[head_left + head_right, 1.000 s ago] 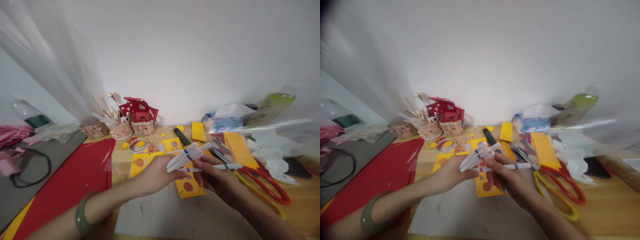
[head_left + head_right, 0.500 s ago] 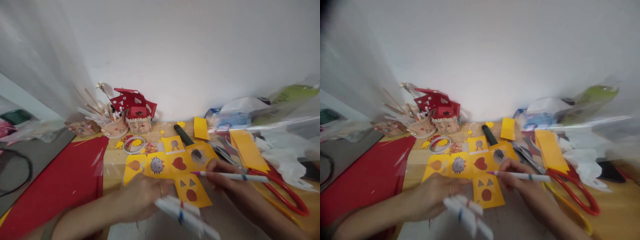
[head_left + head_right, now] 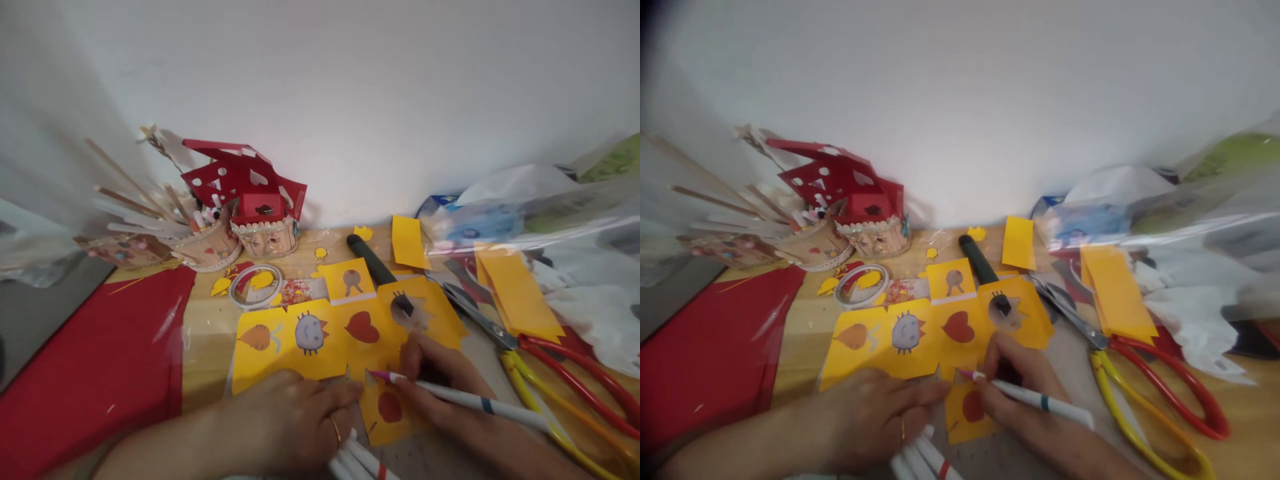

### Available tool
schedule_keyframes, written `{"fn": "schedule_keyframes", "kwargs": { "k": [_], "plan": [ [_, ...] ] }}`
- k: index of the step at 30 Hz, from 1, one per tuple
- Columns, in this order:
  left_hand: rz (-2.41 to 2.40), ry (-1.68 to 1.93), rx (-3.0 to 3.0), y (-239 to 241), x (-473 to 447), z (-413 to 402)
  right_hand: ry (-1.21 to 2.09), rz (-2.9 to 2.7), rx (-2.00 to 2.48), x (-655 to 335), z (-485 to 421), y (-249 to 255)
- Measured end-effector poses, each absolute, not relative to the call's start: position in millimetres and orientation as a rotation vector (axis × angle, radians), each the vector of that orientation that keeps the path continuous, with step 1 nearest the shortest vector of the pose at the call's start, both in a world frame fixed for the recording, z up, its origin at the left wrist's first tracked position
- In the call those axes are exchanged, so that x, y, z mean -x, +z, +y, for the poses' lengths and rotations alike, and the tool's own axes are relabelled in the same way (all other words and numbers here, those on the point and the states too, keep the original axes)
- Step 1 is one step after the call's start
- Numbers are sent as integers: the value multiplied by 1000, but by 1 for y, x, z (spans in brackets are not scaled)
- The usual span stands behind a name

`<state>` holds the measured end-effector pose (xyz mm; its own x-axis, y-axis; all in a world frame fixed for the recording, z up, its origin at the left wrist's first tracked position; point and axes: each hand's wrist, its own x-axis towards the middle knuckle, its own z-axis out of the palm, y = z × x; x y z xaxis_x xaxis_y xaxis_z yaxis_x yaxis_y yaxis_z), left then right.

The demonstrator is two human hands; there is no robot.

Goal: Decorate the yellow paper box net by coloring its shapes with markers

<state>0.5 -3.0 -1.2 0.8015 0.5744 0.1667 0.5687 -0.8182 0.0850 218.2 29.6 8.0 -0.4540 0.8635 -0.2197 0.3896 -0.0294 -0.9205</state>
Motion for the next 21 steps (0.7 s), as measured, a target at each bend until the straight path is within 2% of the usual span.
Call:
{"fn": "schedule_keyframes", "kwargs": {
  "k": [21],
  "plan": [
    [916, 339, -2982, 2, 1, -4, 1464, -1900, 1327, -216, 31, 7]
  ]
}}
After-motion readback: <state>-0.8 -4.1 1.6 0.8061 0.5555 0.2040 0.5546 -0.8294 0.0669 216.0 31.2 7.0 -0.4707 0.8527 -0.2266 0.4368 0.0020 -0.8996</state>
